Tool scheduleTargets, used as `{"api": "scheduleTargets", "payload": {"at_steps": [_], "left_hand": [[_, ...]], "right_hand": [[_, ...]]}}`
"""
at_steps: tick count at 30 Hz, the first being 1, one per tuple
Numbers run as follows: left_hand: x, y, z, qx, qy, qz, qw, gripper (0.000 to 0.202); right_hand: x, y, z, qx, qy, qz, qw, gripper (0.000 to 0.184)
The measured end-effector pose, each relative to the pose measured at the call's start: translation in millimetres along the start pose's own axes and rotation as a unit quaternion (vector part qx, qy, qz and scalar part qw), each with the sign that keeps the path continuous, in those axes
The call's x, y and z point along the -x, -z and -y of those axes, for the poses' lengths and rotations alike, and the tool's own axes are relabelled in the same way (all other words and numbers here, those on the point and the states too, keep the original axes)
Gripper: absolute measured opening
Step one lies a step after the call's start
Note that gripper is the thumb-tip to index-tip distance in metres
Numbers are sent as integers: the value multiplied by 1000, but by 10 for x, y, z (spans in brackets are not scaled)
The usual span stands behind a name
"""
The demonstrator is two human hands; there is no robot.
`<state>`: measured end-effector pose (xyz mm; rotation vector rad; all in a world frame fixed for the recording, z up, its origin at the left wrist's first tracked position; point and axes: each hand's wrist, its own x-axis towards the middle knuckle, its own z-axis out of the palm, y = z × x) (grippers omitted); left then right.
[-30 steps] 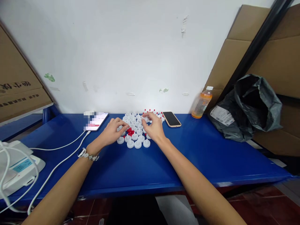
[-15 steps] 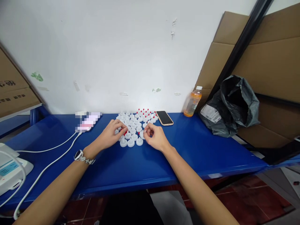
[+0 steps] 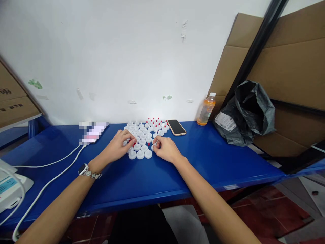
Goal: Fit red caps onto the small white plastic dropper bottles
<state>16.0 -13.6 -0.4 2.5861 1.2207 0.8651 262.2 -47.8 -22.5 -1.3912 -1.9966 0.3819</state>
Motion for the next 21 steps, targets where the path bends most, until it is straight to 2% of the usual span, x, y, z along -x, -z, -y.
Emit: {"api": "scheduleTargets", "payload": {"at_steps": [5, 9, 16, 21], "left_hand": [[-7, -18, -16, -3, -2, 5, 1000, 30], [-3, 13, -9, 1, 2, -1, 1000, 28], [14, 186, 56, -12, 38, -45, 998, 30], [21, 230, 138, -16, 62, -57, 996, 30]], "right_hand": [[-135, 14, 119, 120, 49, -62, 990, 15], [-275, -30, 116, 183, 45, -16, 982, 18], [-301, -86, 42, 178, 31, 10, 983, 13], [-356, -51, 203, 138, 49, -11, 989, 14]]}}
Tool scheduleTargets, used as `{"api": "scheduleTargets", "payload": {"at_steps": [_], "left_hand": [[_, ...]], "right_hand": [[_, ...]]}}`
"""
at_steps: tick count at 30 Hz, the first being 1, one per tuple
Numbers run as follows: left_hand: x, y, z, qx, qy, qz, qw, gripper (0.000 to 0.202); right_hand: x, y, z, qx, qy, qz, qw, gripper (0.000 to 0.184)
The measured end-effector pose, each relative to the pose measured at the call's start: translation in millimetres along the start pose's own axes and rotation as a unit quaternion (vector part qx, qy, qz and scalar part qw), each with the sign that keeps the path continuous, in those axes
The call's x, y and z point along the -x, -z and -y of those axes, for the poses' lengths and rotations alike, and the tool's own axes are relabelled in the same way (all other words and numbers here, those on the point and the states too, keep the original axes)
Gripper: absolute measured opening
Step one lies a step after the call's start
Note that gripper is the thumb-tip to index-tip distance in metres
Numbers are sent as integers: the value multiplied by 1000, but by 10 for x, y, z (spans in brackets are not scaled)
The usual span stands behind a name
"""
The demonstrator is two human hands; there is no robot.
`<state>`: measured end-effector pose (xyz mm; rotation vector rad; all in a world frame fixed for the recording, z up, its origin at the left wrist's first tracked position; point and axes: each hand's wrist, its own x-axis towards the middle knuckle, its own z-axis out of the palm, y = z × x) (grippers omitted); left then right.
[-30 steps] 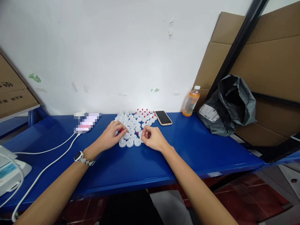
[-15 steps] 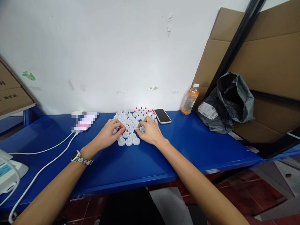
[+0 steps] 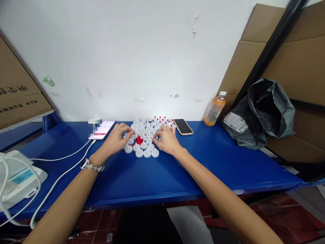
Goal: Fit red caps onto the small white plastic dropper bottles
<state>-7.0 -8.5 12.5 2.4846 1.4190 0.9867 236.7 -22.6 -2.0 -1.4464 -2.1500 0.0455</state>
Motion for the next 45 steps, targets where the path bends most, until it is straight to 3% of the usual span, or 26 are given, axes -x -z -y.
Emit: {"api": "scheduleTargets", "payload": {"at_steps": [5, 8, 13, 17, 23, 32, 38, 45], "left_hand": [[9, 70, 55, 30, -6, -2, 1000, 24], [26, 132, 68, 58, -7, 14, 998, 22], [44, 184, 28, 50, -6, 81, 995, 22], [66, 245, 34, 56, 48, 125, 989, 25], [111, 347, 113, 75, 98, 190, 974, 31], [117, 277, 136, 120, 67, 189, 972, 21], [75, 182, 125, 82, 56, 149, 984, 15], [45, 108, 143, 58, 50, 152, 985, 15]], "right_hand": [[-290, -39, 306, -51, 38, -4, 998, 18], [-362, -101, 357, -72, 30, -1, 997, 20], [-63, -15, 228, -97, 30, -41, 994, 20], [238, 97, 196, -81, 67, -11, 994, 16], [269, 10, 301, -50, 95, 3, 994, 20], [98, -102, 411, -38, 107, 15, 993, 23], [-51, -201, 385, -19, 113, 17, 993, 22], [-107, -243, 373, -36, 120, 16, 992, 17]]}}
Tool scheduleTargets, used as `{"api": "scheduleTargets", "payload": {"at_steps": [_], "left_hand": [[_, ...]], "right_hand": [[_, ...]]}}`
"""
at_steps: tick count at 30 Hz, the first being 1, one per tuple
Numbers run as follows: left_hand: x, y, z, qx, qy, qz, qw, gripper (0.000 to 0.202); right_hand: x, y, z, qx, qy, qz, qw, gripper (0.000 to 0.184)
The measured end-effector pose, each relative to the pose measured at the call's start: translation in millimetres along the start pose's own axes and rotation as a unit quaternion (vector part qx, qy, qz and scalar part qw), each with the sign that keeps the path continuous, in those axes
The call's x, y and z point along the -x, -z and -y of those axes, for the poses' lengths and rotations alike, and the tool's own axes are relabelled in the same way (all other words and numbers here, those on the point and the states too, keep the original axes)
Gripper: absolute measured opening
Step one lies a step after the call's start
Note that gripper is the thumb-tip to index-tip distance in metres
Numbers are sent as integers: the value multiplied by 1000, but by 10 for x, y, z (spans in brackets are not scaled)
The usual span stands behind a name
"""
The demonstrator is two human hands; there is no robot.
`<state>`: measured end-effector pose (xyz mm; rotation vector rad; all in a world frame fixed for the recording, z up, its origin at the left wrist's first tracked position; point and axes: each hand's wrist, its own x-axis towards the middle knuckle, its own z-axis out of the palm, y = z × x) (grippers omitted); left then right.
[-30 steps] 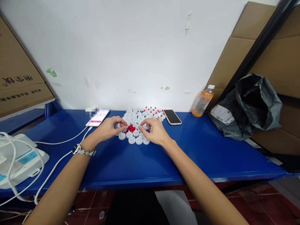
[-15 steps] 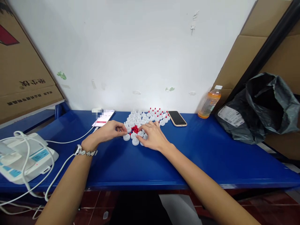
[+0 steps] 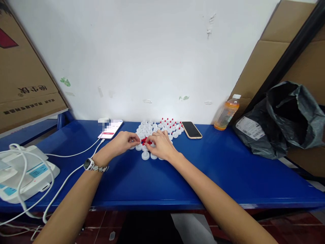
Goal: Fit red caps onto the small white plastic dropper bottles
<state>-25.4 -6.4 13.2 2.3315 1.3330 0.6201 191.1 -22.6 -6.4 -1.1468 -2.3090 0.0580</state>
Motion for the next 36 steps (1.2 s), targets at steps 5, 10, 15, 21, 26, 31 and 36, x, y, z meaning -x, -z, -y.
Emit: {"api": "scheduleTargets", "payload": {"at_steps": [5, 10, 15, 21, 26, 31, 36], "left_hand": [[19, 11, -4, -2, 0, -11, 1000, 21], [39, 35, -51, -10, -12, -46, 999, 28], [-99, 17, -134, -45, -28, -79, 995, 30], [-508, -89, -462, -44, -73, -7, 996, 31], [-675, -269, -632, -8, -102, 0, 995, 34], [-569, -291, -603, 18, -89, -12, 996, 33], [-485, -290, -565, 26, -97, -41, 994, 32]], "right_hand": [[19, 9, 32, -17, -13, -6, 1000, 15], [134, 187, -128, -73, -84, -103, 988, 21], [346, 388, -593, -51, -183, -134, 973, 17], [348, 414, -954, 31, -233, -82, 968, 22], [265, 361, -938, 39, -241, -39, 969, 22], [298, 314, -959, 69, -222, -48, 971, 25], [340, 348, -938, -40, -216, -99, 971, 25]]}}
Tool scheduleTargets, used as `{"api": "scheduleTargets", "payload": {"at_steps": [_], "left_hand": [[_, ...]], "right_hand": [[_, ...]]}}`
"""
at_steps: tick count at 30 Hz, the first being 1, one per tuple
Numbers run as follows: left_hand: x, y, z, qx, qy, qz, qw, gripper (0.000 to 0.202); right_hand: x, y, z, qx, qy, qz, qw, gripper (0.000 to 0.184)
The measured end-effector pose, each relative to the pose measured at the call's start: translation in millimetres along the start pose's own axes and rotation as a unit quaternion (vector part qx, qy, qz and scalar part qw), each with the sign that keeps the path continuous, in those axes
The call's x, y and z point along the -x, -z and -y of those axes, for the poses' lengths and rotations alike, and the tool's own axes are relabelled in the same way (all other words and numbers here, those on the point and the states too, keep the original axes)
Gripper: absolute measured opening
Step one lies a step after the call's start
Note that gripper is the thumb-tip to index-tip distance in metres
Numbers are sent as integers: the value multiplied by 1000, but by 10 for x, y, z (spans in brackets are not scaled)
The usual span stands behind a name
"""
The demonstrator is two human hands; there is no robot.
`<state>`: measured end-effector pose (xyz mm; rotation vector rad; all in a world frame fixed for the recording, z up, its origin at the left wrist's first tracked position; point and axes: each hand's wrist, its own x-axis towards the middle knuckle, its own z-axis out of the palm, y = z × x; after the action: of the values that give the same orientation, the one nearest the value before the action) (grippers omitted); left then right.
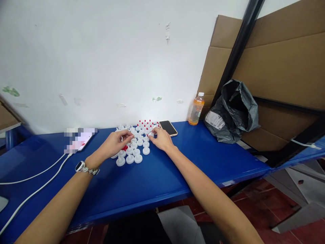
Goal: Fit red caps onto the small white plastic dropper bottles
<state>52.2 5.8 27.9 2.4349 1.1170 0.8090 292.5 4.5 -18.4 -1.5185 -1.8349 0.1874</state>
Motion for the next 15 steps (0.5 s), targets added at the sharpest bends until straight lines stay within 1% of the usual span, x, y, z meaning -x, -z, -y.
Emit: {"api": "scheduleTargets", "payload": {"at_steps": [2, 4, 6, 9, 11, 12, 15], "left_hand": [[6, -49, 5, 0, -18, -27, 999, 32], [8, -109, 0, 5, -35, -51, 998, 35], [14, -153, -15, 15, -44, -57, 997, 37], [39, -153, -33, 12, -53, -41, 998, 35], [72, -110, -28, 1, -54, -34, 998, 36], [93, -82, -18, -2, -53, -34, 998, 37], [167, 1, 29, 19, -51, -47, 997, 37]], "right_hand": [[36, 17, 76, -88, -3, -29, 996, 28], [86, 11, 184, -175, 8, -43, 984, 32], [145, -21, 302, -248, 24, -30, 968, 35], [224, -94, 462, -328, 36, 14, 944, 36], [252, -135, 561, -353, 35, 42, 934, 35], [254, -149, 613, -354, 37, 54, 933, 35], [201, -175, 793, -304, 64, 81, 947, 34]]}}
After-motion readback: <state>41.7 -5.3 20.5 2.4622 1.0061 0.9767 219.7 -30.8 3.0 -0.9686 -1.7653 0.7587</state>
